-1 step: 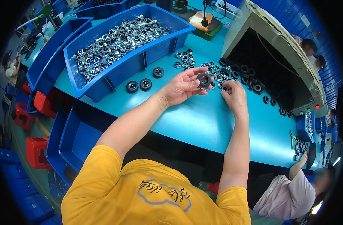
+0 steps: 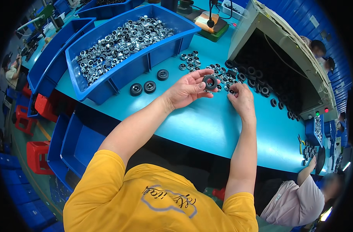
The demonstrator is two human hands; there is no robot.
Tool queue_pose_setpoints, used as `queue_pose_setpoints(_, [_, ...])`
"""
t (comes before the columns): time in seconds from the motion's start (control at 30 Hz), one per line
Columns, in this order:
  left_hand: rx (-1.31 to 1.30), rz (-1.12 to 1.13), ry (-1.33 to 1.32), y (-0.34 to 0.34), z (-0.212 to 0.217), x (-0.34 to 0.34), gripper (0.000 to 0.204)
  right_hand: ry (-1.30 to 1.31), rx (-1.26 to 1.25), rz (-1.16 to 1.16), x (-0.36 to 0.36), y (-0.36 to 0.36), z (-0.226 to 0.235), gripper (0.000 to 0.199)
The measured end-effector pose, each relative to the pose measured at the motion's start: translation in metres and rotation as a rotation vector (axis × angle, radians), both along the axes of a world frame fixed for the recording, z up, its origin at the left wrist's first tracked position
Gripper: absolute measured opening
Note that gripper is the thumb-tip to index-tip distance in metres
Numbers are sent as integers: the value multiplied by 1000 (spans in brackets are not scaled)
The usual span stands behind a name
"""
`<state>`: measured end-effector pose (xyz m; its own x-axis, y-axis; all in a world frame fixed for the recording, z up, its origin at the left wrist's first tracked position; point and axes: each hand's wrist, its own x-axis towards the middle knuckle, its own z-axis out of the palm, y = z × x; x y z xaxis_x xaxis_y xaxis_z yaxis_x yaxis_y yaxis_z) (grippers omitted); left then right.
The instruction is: Assembling small toy wheel components by hand at a factory workbench.
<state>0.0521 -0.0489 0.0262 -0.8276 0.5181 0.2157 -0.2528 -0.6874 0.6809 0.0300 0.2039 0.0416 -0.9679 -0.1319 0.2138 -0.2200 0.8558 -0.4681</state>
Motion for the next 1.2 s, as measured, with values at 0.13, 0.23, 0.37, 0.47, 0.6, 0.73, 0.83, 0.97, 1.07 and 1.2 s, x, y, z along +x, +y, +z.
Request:
queue_pose_setpoints(0.13, [-8, 0, 7, -1, 0, 1, 59, -18, -43, -39, 3, -4, 8, 30])
queue_pose_setpoints(0.23, [-3, -3, 10, 0, -1, 0, 58, 45, -73, -19, 3, -5, 10, 32])
queue_pose_setpoints(0.37, [9, 3, 3, 0, -6, -1, 57, -54, -561, 95, 4, -10, 14, 30])
queue_pose_setpoints(0.47, [9, 29, -2, 0, -8, -2, 53, -165, -912, 243, 3, -10, 13, 28])
queue_pose_setpoints(0.6, [-160, 187, 66, 0, -11, -2, 47, -250, -1143, 302, 11, -28, 19, 28])
queue_pose_setpoints(0.73, [-618, 523, 322, 10, -10, 4, 45, -307, -1115, 254, 10, -32, 12, 29])
queue_pose_setpoints(0.83, [-801, 714, 461, 12, -1, 11, 44, -308, -1073, 217, 9, -32, 10, 30])
queue_pose_setpoints(0.97, [-895, 816, 483, 12, -3, 11, 45, -316, -1020, 197, 9, -32, 9, 34])
queue_pose_setpoints(1.07, [-907, 832, 491, 12, -3, 12, 45, -348, -945, 187, 9, -33, 9, 36])
queue_pose_setpoints(1.2, [-935, 832, 494, 11, -4, 12, 46, -338, -908, 202, 14, -41, 11, 35])
